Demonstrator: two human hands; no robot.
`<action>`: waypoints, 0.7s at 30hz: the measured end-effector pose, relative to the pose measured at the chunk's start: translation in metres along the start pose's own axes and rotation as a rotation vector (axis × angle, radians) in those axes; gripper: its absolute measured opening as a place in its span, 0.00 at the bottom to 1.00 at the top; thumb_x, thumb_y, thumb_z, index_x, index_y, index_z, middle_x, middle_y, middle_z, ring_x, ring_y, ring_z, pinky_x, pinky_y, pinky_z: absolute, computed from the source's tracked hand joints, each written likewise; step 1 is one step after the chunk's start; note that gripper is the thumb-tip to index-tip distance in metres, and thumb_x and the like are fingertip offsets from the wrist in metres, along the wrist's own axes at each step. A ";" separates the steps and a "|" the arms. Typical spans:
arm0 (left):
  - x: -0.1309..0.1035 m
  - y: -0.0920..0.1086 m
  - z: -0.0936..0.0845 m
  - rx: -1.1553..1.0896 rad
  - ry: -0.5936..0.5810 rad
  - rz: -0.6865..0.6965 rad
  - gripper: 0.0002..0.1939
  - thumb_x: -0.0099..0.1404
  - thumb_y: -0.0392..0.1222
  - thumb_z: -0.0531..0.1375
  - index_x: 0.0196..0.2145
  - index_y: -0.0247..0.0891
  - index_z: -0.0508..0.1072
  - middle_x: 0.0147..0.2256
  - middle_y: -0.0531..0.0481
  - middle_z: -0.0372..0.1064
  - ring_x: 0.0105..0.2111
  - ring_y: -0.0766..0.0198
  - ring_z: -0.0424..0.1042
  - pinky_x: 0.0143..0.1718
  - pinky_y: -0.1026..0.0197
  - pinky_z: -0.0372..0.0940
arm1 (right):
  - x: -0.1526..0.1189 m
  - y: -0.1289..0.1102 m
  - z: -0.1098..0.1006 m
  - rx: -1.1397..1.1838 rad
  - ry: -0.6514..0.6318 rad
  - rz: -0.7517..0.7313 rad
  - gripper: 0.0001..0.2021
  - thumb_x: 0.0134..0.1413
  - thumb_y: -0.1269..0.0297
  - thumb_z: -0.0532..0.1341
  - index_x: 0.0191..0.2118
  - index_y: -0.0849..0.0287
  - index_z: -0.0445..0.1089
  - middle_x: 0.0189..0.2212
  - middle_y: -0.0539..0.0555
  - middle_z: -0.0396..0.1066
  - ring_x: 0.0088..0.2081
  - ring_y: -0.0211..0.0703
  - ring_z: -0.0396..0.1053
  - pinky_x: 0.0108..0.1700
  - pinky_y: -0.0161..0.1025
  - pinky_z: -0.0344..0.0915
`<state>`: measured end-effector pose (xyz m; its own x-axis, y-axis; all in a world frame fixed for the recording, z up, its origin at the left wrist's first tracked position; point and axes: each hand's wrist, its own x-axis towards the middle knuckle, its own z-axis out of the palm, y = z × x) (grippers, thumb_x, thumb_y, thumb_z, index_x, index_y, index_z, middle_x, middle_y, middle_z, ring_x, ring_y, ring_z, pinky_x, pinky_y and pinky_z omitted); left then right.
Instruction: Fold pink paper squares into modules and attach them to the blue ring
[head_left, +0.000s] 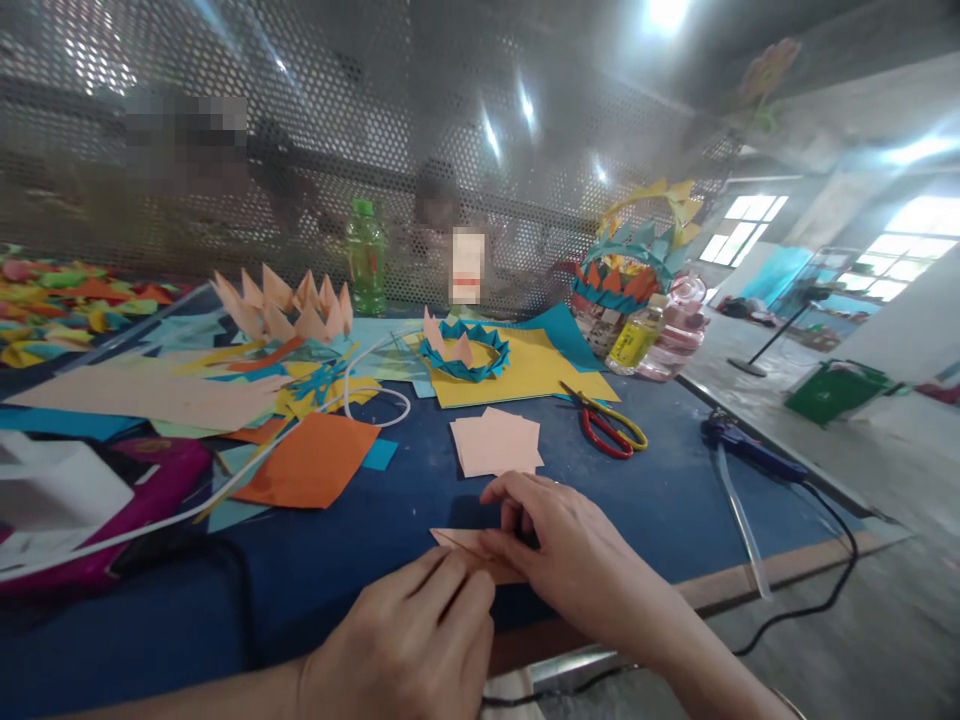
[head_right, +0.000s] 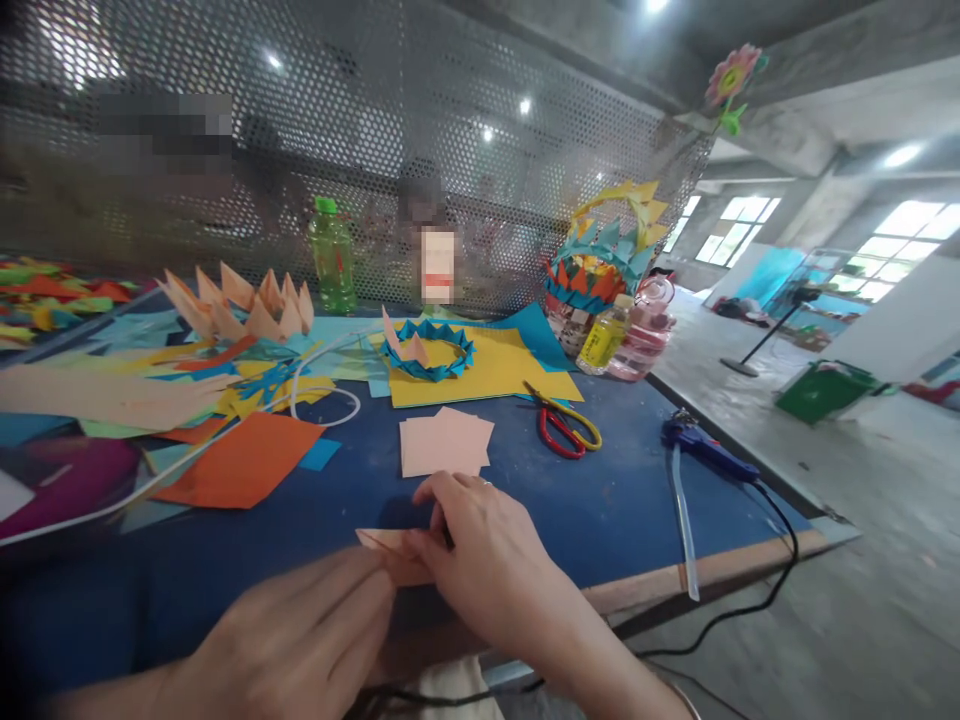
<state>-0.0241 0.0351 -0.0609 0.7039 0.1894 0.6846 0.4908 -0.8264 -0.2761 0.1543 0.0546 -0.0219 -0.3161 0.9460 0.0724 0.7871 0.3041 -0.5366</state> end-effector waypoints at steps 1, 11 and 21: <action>0.000 0.001 0.001 0.012 0.041 -0.015 0.20 0.62 0.24 0.45 0.26 0.33 0.74 0.24 0.45 0.71 0.26 0.58 0.72 0.30 0.57 0.70 | -0.001 0.000 -0.001 0.002 -0.014 -0.006 0.10 0.56 0.71 0.62 0.44 0.55 0.70 0.31 0.48 0.71 0.34 0.38 0.68 0.36 0.35 0.60; 0.005 -0.002 -0.018 0.023 -0.092 0.021 0.16 0.67 0.27 0.51 0.43 0.35 0.77 0.45 0.47 0.76 0.44 0.59 0.74 0.42 0.60 0.68 | -0.014 0.008 0.000 0.263 0.079 -0.033 0.11 0.60 0.75 0.51 0.34 0.58 0.70 0.27 0.47 0.73 0.29 0.35 0.70 0.33 0.31 0.62; -0.002 -0.003 0.001 -0.038 0.006 -0.060 0.19 0.70 0.29 0.46 0.42 0.32 0.78 0.43 0.45 0.78 0.41 0.61 0.74 0.43 0.62 0.69 | -0.048 0.031 0.014 0.121 0.229 -0.234 0.17 0.57 0.78 0.55 0.50 0.57 0.71 0.41 0.56 0.75 0.42 0.42 0.72 0.44 0.38 0.71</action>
<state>-0.0266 0.0377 -0.0620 0.6709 0.2359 0.7031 0.5121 -0.8331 -0.2092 0.1862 0.0169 -0.0534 -0.3426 0.8570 0.3849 0.6344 0.5133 -0.5780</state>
